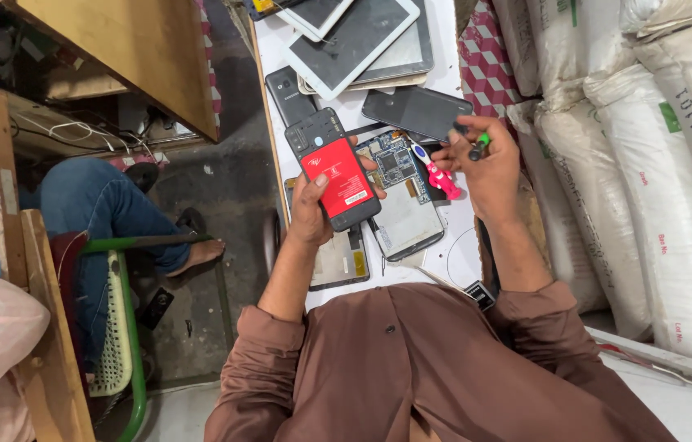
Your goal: The person disassembles a tablet, removes the motherboard, and cleans it with a toothbrush. They then handle a smartphone and a red battery pack, placing them on the workbench.
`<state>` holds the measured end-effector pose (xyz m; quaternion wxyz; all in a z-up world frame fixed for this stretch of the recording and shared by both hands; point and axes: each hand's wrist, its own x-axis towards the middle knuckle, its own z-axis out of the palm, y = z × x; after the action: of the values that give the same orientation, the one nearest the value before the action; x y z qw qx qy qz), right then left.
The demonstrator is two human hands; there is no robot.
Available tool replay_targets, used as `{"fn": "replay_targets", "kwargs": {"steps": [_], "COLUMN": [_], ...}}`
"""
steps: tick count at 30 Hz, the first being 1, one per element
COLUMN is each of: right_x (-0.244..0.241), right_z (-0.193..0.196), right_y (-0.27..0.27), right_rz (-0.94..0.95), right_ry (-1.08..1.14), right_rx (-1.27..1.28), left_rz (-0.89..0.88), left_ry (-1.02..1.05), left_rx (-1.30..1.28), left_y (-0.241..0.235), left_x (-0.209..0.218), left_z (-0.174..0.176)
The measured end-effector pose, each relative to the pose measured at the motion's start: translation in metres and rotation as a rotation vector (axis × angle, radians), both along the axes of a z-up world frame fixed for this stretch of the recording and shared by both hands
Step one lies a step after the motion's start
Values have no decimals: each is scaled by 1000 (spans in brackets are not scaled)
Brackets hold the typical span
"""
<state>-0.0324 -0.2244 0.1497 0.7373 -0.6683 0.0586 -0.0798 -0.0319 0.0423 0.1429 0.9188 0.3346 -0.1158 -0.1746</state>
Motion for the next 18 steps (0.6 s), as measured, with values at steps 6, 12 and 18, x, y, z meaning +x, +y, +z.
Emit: {"fn": "replay_targets", "kwargs": {"steps": [6, 12, 18], "right_x": [5, -1, -24], "right_z": [11, 28, 36], "right_y": [13, 19, 29], "right_rz": [64, 93, 56], "right_ry": [-6, -53, -192], "right_rx": [-393, -729, -1030], "left_rz": [-9, -34, -36], "left_ry": [-15, 10, 6], "left_rx": [-7, 4, -5], "left_y": [2, 3, 5], "left_x": [1, 2, 2], "left_z": [2, -1, 1]}}
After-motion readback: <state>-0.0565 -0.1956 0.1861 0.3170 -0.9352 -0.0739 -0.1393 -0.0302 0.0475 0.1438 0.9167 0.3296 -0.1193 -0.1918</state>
